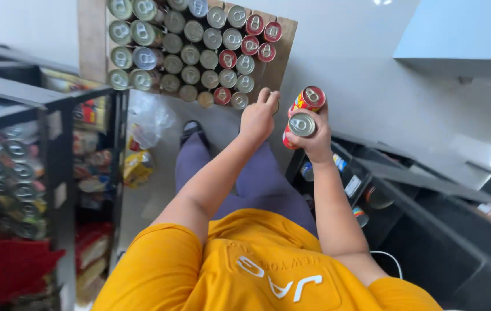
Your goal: The person is seen taking canned goods off a shelf, organizing them on a pallet, then placing them back on the shelf and wiping down the shelf area with a red cloth.
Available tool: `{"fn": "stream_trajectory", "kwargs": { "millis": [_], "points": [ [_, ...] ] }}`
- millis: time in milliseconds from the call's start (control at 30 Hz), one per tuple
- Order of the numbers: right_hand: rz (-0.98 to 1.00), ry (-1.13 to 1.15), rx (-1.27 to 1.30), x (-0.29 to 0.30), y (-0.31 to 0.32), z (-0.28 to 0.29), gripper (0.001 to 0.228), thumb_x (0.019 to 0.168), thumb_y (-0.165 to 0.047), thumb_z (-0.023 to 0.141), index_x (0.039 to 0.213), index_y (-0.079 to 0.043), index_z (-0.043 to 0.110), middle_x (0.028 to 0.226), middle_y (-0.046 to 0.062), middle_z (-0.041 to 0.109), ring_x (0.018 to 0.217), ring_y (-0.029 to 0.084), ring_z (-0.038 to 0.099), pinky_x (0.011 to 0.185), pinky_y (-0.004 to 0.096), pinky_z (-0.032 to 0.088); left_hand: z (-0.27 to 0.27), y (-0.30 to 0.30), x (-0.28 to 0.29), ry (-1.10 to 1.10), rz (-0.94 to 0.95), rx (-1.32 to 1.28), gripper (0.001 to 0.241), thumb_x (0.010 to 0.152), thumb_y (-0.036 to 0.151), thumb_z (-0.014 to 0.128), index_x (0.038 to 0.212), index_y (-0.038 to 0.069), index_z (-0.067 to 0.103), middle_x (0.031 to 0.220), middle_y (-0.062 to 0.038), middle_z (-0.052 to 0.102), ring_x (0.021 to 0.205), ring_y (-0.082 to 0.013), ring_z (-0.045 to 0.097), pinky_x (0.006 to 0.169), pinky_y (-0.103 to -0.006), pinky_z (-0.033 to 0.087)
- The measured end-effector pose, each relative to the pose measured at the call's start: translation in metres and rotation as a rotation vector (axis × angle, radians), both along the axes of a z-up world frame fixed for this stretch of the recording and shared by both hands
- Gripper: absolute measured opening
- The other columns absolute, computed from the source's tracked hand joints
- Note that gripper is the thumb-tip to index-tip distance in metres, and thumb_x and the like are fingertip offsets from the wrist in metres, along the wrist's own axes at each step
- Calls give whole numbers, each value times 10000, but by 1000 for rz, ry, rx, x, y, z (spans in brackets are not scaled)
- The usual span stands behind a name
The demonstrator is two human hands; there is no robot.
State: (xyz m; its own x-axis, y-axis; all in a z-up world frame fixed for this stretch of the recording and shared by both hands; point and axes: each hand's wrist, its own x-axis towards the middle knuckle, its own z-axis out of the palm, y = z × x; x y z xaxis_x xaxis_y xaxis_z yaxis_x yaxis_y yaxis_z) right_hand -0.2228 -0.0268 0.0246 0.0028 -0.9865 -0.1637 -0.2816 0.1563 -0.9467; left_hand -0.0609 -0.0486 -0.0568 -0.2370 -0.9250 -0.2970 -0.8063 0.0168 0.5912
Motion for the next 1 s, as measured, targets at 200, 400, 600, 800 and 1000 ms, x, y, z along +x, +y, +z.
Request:
{"fn": "stream_trajectory", "kwargs": {
  "millis": [200, 400, 600, 800, 1000],
  "points": [
    [175, 22, 80, -63, -58, -125, 536, 654, -419, 941, 1098, -159, 790, 1550, 172, 355, 1429, 252, 420, 1224, 401, 276, -100, -34, -57, -261, 385, 4, 602, 786, 16, 690, 1289, 231, 439, 1360, -109, 439, 693, -358, 751, 687, -434, 643],
    [213, -30, 205, -78, -76, -194, 544, 630, -426, 947, 1090, -174, 805, 1522, 161, 385, 1423, 268, 420, 1237, 409, 267, -143, -44, -73, -371, 489, 28, 593, 819, 49, 675, 1325, 276, 464, 1386, -96, 411, 707, -336, 760, 690, -414, 634],
    [269, 16, 168, -85, -77, -266, 577, 612, -443, 979, 1116, -208, 826, 1663, 185, 205, 1503, 308, 363, 1276, 400, 215, -174, -47, -82, -403, 548, 19, 642, 836, 61, 684, 1390, 302, 468, 1432, -122, 387, 745, -314, 769, 698, -406, 636],
    [371, 12, 146, -80, -85, -296, 613, 619, -454, 988, 1162, -224, 820, 1675, 195, 177, 1532, 302, 331, 1277, 392, 215, -153, -45, -66, -330, 556, -490, 412, 813, 146, 647, 1208, 250, 597, 1244, -96, 466, 691, -227, 686, 657, -360, 478],
    [399, 21, 192, -76, -81, -303, 633, 591, -428, 1000, 1159, -220, 813, 1672, 234, 162, 1526, 323, 342, 1285, 407, 207, -186, -19, -52, -301, 332, -672, 205, 961, 124, 593, 1063, 279, 682, 1059, -16, 622, 908, -201, 638, 763, -324, 473]
  ]
}}
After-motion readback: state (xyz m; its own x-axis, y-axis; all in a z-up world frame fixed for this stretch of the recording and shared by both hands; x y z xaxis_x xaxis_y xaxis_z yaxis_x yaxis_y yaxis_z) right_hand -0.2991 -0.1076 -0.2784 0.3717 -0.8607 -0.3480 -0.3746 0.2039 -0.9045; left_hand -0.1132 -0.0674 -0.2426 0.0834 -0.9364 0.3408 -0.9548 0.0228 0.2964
